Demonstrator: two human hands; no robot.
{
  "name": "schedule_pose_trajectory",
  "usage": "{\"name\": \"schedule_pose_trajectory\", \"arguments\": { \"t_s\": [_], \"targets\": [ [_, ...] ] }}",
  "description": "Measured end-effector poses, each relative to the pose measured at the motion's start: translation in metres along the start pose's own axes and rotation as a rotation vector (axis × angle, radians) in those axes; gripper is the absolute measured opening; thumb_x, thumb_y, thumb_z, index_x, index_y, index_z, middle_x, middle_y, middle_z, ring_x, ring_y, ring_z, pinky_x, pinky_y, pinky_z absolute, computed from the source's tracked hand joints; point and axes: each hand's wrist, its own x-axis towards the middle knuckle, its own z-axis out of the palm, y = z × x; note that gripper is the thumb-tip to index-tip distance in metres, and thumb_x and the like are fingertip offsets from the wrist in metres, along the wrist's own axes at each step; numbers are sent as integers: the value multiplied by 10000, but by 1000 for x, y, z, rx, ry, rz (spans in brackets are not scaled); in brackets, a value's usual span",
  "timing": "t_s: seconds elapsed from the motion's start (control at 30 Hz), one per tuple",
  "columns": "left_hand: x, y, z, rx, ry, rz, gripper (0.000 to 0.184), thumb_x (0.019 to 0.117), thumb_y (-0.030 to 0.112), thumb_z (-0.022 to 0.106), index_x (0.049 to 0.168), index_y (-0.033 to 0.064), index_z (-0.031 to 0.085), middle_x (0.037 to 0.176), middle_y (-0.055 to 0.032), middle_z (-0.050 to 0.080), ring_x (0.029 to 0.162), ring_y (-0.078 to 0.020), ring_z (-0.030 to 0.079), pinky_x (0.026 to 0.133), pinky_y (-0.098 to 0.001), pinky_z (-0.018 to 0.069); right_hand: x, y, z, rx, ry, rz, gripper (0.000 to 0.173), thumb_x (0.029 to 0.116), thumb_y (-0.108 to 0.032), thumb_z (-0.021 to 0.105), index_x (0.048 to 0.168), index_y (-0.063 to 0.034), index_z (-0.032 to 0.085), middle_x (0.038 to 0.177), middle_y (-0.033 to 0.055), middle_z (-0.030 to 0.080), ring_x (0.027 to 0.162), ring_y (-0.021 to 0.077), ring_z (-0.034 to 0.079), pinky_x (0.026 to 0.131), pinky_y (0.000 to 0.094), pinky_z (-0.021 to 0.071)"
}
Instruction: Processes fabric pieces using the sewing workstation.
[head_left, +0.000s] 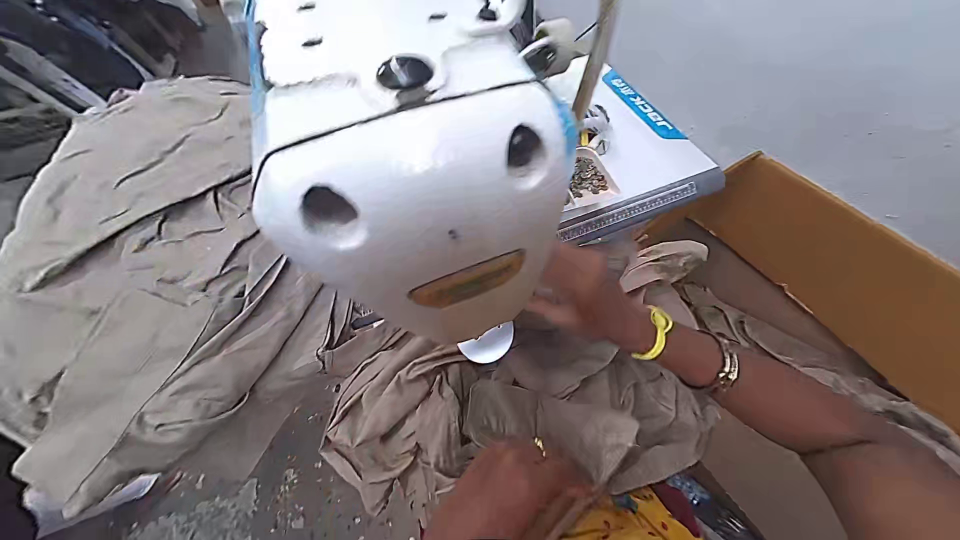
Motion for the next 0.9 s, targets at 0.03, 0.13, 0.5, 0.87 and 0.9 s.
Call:
{"name": "schedule_pose_trajectory", "arguments": {
  "t_s": [0.03,0.13,0.5,0.87,0.9],
  "targets": [
    [5,-2,4,53,9,-16,177,1018,219,606,996,117,748,788,-55,717,645,-195,681,588,-361,567,2,-17,9,-79,-5,-131,149,942,-136,652,840,-39,699,834,118,704,771,225,696,668,325,572],
    [14,-3,1,177,133,-94,166,987,239,621,968,129,744,760,-35,702,629,-182,684,552,-357,570,9,-37,26,-222,-12,-269,124,898,-81,658,791,-57,716,752,93,680,700,225,678,563,304,518],
    [10,-40,-75,-192,621,-390,197,1010,201,600,1083,26,653,893,53,677,808,18,632,757,-163,538,-18,-32,7,501,-269,402,242,981,-267,669,1045,-35,659,870,29,677,850,98,631,887,392,463],
    [31,-42,-81,-483,828,-590,351,983,40,557,1303,-8,423,953,6,659,866,-14,665,800,-177,561,-7,-13,25,611,-141,638,114,947,-113,650,1019,-95,563,701,-77,520,599,-26,497,575,166,438],
    [31,-42,-81,-479,824,-604,335,984,47,560,1289,-8,431,934,12,657,848,-13,664,788,-175,561,-7,-13,25,632,-145,663,115,943,-107,650,1019,-95,564,701,-78,524,601,-25,501,577,169,442]
  ]
}}
